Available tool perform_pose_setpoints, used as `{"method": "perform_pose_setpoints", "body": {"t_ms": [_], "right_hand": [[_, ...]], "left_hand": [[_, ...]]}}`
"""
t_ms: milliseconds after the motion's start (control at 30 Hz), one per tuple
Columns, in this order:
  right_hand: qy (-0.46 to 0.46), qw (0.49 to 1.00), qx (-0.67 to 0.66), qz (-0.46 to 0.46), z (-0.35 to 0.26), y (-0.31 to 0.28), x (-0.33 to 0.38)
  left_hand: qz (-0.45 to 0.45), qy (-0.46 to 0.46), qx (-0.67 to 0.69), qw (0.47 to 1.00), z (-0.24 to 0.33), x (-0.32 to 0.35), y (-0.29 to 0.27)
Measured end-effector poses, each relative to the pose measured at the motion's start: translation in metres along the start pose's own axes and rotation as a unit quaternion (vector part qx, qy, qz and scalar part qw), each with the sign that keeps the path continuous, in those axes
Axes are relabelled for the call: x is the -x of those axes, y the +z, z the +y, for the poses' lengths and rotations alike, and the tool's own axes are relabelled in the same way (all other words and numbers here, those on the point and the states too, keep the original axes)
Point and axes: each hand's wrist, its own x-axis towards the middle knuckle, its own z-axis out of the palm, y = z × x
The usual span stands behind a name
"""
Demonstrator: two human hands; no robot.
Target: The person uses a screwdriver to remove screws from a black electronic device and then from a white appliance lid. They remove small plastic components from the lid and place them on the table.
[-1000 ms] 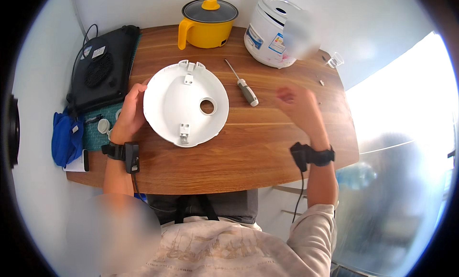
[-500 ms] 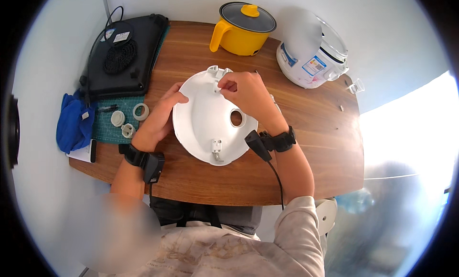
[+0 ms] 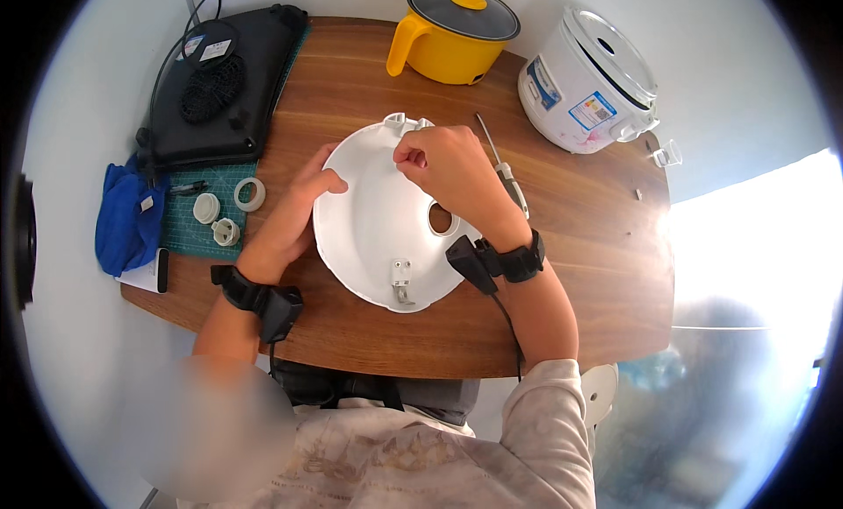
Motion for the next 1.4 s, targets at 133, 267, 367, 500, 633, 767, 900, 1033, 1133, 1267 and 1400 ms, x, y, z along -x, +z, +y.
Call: {"method": "perform_pose_setpoints", "body": {"t_ms": [133, 267, 367, 500, 633, 767, 900, 1033, 1133, 1267, 1400], "right_hand": [[0.013, 1.000, -0.003, -0.006, -0.001, -0.002, 0.001], [-0.015, 1.000, 0.023, -0.009, 0.000, -0.003, 0.002], [-0.026, 0.999, 0.024, 0.009, -0.002, 0.000, 0.004], [0.003, 1.000, 0.024, 0.005, -0.003, -0.003, 0.004], [0.005, 0.999, 0.041, -0.021, -0.002, -0.007, 0.005], [-0.001, 0.999, 0.040, -0.022, -0.001, -0.006, 0.006], [-0.005, 0.999, 0.037, -0.031, 0.001, -0.007, 0.006], [-0.022, 0.999, -0.012, -0.035, 0.001, -0.002, 0.006], [-0.010, 0.997, -0.042, -0.060, -0.006, 0.001, 0.006], [-0.019, 0.997, -0.044, -0.068, -0.008, 0.008, 0.008], [-0.014, 0.994, -0.055, -0.089, -0.010, 0.010, 0.009]], "left_hand": [[-0.013, 0.006, -0.009, 1.000, -0.002, -0.001, -0.003], [-0.006, 0.008, 0.001, 1.000, -0.001, -0.001, 0.000], [-0.008, 0.012, 0.005, 1.000, -0.002, 0.000, 0.001], [-0.013, 0.017, 0.008, 1.000, -0.002, 0.001, -0.001], [-0.019, 0.016, 0.007, 1.000, -0.002, 0.000, -0.002], [-0.017, 0.016, 0.008, 1.000, -0.002, 0.000, -0.004], [-0.023, 0.007, 0.001, 1.000, 0.001, 0.000, -0.009], [-0.032, -0.033, 0.019, 0.999, 0.007, -0.003, -0.019], [-0.005, -0.050, -0.008, 0.999, 0.004, -0.004, -0.024], [-0.001, -0.061, -0.016, 0.998, 0.005, -0.003, -0.019], [-0.045, -0.077, -0.043, 0.995, 0.011, 0.002, -0.014]]}}
